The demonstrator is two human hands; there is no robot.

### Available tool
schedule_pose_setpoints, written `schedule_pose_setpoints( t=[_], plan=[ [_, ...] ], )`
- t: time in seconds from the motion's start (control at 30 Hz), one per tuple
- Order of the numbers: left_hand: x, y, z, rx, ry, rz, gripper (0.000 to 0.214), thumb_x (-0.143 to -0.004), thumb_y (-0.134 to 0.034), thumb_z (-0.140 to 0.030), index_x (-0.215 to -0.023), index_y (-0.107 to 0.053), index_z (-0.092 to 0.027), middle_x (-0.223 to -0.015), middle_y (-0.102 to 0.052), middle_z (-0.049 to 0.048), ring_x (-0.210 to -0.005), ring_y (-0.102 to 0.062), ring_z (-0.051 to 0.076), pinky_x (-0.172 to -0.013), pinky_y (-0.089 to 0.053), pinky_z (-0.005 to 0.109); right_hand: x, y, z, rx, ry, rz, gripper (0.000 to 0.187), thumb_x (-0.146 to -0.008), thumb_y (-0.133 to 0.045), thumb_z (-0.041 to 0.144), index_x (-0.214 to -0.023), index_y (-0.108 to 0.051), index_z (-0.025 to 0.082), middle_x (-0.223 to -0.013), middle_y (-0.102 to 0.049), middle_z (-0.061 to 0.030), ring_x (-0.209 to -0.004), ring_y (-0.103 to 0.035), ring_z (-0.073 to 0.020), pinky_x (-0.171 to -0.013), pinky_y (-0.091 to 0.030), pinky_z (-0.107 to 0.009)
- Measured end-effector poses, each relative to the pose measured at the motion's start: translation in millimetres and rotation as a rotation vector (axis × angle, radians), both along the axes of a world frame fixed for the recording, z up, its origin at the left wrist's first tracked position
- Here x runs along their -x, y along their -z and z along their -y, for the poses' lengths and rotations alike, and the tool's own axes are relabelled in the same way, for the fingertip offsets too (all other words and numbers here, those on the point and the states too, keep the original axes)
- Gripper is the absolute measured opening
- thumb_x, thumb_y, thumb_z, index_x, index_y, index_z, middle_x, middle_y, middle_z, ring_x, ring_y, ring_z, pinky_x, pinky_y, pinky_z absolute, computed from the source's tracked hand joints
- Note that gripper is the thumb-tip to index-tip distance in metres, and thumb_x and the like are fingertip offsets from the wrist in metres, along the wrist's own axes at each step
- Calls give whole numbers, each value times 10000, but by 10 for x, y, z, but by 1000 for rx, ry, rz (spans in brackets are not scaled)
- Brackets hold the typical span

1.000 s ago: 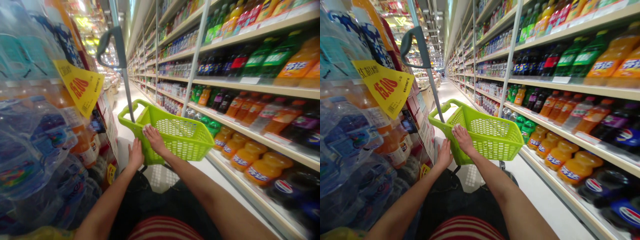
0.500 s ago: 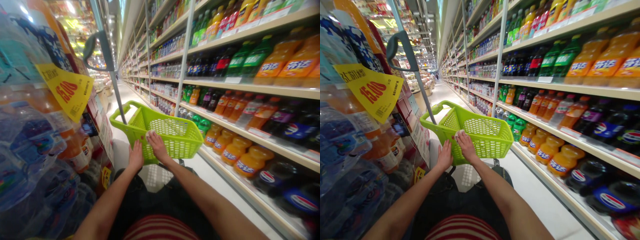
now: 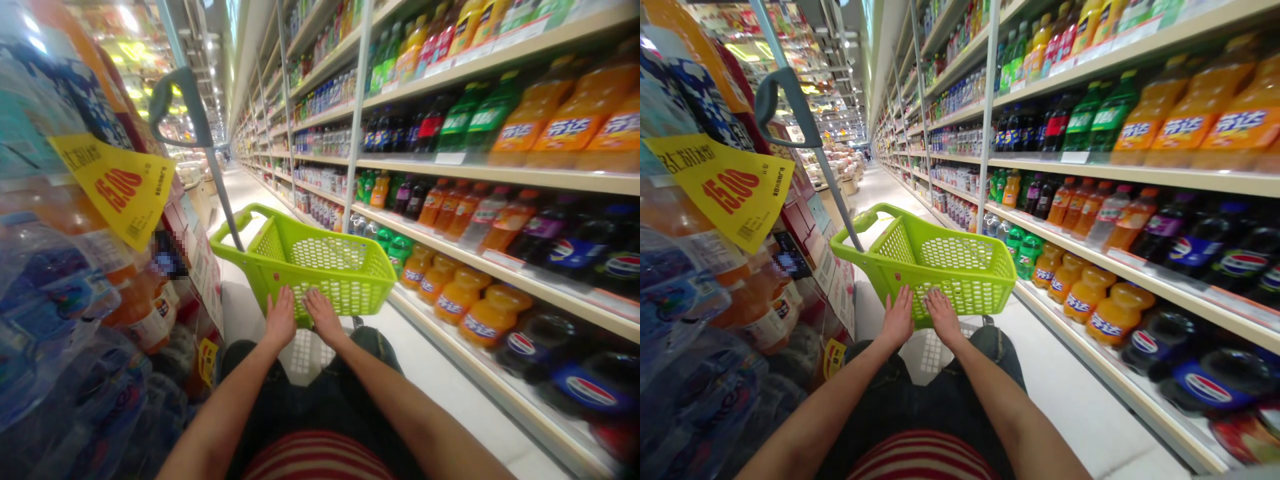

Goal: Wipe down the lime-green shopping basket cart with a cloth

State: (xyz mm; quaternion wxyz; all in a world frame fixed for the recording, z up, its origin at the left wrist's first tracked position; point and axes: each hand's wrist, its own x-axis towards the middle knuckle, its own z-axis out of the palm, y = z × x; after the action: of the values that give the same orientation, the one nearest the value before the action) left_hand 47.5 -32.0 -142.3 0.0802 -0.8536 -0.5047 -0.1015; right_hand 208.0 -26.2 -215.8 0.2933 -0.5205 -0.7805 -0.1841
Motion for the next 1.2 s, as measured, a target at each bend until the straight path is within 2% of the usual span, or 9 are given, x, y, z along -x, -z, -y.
schedule_pose_setpoints(
  t=[0.27,0.37,0.53,0.6,0.73,0.83,0.9,1.13,1.2],
  plan=[
    [-284,-119,8,-21,67,13,727,-690,-407,-95,-1394,-228,-74,-1500,-138,127,-1383,-94,231,-1103,-44,515,-150,-425,-83,-167,90,-145,490,-830,-321,39,-1280,-466,168,-1402,-386,-102,-1362,-186,-206,-1047,-268,-483],
    [-380,-136,39,-23,107,9,729,-699,-396,-91,-1401,-200,-75,-1500,-143,127,-1383,-88,232,-1102,-50,518,-200,-354,-124,-142,97,-113,465,-837,-327,42,-1256,-486,163,-1389,-404,-106,-1352,-219,-205,-1042,-271,-485],
    [-441,-29,88,-6,143,-17,694,-718,-380,-87,-1395,-228,-91,-1499,-155,121,-1383,-85,233,-1100,-54,520,-293,10,32,-53,123,-59,468,-815,-334,16,-1234,-507,134,-1331,-475,-128,-1317,-300,-232,-1008,-311,-499],
    [-468,19,97,11,154,-30,691,-713,-386,-88,-1390,-244,-86,-1497,-156,127,-1382,-95,237,-1101,-49,518,-342,68,114,-25,124,-48,468,-813,-336,16,-1234,-508,129,-1317,-488,-135,-1308,-317,-238,-999,-323,-496],
    [-589,22,83,24,168,-16,701,-706,-393,-84,-1391,-240,-79,-1496,-159,127,-1382,-96,240,-1099,-35,522,-459,-104,164,-68,157,-91,467,-839,-339,51,-1276,-471,146,-1345,-460,-123,-1336,-259,-235,-1036,-271,-490],
    [-736,-53,67,21,182,0,700,-708,-399,-87,-1390,-237,-67,-1496,-157,135,-1382,-84,254,-1098,-22,527,-563,-292,90,-113,211,-142,453,-861,-336,82,-1292,-453,158,-1376,-421,-118,-1350,-225,-228,-1059,-222,-490],
    [-837,-110,77,12,189,-11,697,-717,-388,-89,-1394,-223,-68,-1499,-150,129,-1382,-83,250,-1099,-24,524,-629,-311,44,-96,216,-143,437,-867,-340,94,-1281,-461,164,-1381,-415,-113,-1348,-231,-220,-1063,-210,-490],
    [-982,-98,169,2,227,-133,641,-762,-351,-135,-1387,-235,-55,-1500,-147,125,-1379,-103,238,-1094,-88,530,-795,202,231,76,209,-89,461,-818,-376,42,-1252,-483,155,-1366,-436,-117,-1329,-275,-233,-1040,-245,-489],
    [-975,-55,159,18,227,-152,642,-762,-352,-138,-1386,-235,-46,-1498,-148,132,-1378,-112,245,-1092,-95,535,-840,235,315,76,220,-99,469,-814,-373,41,-1256,-482,156,-1357,-447,-121,-1323,-286,-237,-1034,-256,-486]
  ],
)
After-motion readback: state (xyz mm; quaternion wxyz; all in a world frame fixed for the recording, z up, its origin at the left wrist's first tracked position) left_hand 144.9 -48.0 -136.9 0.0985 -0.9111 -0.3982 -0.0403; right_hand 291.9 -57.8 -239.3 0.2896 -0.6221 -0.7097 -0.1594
